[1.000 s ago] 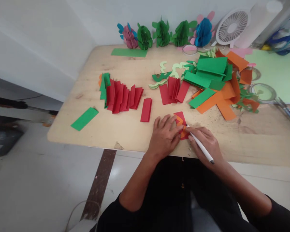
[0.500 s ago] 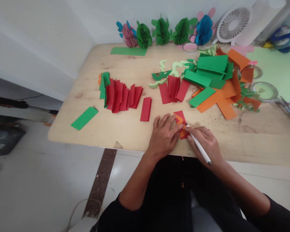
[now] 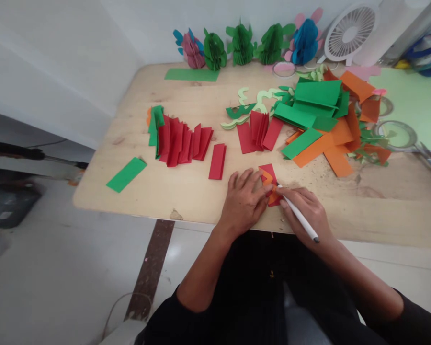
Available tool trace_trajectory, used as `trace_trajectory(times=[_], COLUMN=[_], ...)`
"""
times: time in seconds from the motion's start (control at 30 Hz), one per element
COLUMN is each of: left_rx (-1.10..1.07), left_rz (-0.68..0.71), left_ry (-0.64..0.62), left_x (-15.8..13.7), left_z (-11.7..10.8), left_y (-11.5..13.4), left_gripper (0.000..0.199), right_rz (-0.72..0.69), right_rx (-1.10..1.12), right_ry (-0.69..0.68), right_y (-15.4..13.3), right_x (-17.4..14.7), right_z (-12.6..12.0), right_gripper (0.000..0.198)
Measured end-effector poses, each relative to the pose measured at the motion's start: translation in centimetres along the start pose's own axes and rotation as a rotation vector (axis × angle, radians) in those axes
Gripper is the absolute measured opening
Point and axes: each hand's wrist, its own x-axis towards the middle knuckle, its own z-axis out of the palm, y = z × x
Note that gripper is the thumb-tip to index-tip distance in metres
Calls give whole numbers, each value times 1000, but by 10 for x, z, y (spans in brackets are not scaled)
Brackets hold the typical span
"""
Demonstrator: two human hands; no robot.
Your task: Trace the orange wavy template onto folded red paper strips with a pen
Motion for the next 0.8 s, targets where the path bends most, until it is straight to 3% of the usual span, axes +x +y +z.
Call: trace_trajectory(times=[0.2,0.33,0.8], left_rx=[-3,0,-6], left_rz=[-2,1,-10], left_ry=[-19,-24,-26], left_x=[0,0,-1], left_z=[-1,-1,-1], left_y=[-1,-1,0], left_gripper=[33,33,32], right_rz=[276,376,225], right_rx=[286,311,126], right_ry=[55,6,-17], right_y=[-4,-8,-13], right_x=[-1,-3,-4], right_z=[-9,-8,1], right_gripper=[22,19,12])
